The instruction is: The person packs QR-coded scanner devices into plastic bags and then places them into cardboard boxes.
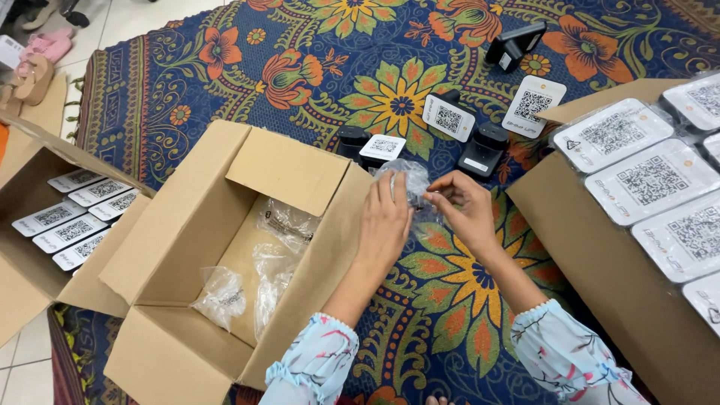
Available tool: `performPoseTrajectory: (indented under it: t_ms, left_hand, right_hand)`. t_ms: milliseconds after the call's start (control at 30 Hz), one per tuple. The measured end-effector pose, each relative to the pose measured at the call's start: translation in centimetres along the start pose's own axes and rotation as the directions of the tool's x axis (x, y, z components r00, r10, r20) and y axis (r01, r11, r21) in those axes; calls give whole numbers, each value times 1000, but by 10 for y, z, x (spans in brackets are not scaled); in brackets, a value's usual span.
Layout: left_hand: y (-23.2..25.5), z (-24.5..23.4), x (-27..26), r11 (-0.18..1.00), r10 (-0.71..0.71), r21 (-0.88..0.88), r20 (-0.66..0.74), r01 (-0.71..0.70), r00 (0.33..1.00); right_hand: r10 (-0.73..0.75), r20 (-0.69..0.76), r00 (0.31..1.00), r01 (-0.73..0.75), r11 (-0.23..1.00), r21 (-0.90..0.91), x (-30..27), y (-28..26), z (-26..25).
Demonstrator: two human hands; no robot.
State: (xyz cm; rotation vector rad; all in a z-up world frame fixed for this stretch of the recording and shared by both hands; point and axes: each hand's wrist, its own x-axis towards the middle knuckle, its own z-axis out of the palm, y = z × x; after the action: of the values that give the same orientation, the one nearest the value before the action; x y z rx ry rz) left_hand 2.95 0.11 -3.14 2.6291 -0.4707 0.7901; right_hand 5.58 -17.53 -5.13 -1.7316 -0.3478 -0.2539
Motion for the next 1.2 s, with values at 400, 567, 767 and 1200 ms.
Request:
performPoseTrajectory:
  t_ms: [400,567,767,1200]
  left_hand:
    - [-100,-20,35,971,-82,-207,184,120,979]
    - [-120,-23,47,980,-46,-178,212,85,976]
    - [-121,-23,55,981,-20,-183,211,60,977]
    - [-79,-30,80,981,145,-173,334,-91,931]
  right_hand:
    - [727,122,676,-726,626,285,126,266,54]
    - [752,109,650,-748,607,269,176,344,128]
    - [840,53,541,-762,462,455,195,360,149]
    - [664,-50,746,-636,733,241,128,261,-10]
